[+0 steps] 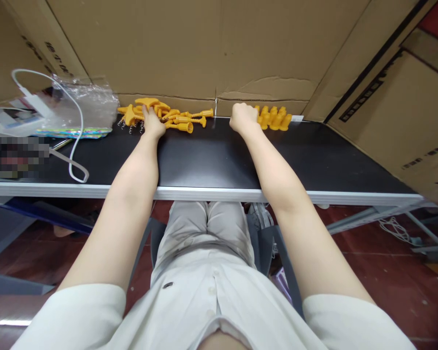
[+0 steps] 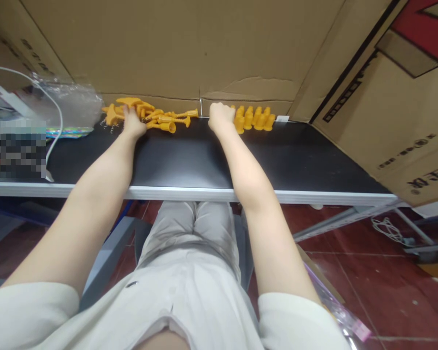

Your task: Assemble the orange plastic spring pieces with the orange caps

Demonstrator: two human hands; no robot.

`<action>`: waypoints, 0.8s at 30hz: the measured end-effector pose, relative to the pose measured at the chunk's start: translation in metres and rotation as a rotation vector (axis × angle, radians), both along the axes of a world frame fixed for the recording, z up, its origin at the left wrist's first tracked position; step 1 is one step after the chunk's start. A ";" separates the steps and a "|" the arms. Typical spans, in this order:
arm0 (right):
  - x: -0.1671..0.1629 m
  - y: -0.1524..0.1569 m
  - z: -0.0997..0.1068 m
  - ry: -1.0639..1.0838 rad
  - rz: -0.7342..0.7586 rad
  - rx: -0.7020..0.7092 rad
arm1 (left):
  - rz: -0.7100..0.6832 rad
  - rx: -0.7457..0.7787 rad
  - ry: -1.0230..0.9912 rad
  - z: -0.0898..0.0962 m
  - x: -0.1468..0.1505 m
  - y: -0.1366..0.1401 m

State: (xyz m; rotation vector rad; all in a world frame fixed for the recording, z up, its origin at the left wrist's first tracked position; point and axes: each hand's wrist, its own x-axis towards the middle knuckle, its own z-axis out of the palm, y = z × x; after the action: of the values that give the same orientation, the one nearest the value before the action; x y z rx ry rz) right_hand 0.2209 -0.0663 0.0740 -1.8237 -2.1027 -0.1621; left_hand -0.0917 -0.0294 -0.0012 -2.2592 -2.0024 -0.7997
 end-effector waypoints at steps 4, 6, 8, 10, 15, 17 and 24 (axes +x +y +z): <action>-0.004 0.008 -0.014 -0.043 0.077 0.052 | 0.324 0.013 -0.333 -0.002 0.002 0.002; -0.008 0.008 -0.017 -0.073 0.115 0.056 | 0.331 0.003 -0.343 -0.001 0.004 0.002; -0.014 0.004 -0.018 -0.105 0.133 0.045 | 0.326 -0.031 -0.325 0.001 0.006 0.002; -0.019 -0.001 -0.017 -0.138 0.136 0.031 | 0.326 -0.051 -0.303 0.004 0.007 0.001; -0.024 -0.010 -0.012 -0.179 0.152 0.007 | 0.211 -0.041 -0.205 0.015 0.022 -0.007; -0.024 -0.011 -0.011 -0.196 0.148 -0.004 | 0.145 -0.084 -0.114 0.021 0.033 -0.013; -0.022 -0.013 -0.010 -0.226 0.142 -0.020 | 0.071 -0.197 0.136 0.029 0.055 -0.025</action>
State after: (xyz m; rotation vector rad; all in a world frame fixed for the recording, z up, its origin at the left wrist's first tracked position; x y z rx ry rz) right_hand 0.1990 -0.0792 0.0635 -1.7294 -2.3868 -0.3257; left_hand -0.0369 -0.0548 0.0275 -2.2543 -2.1689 -0.4472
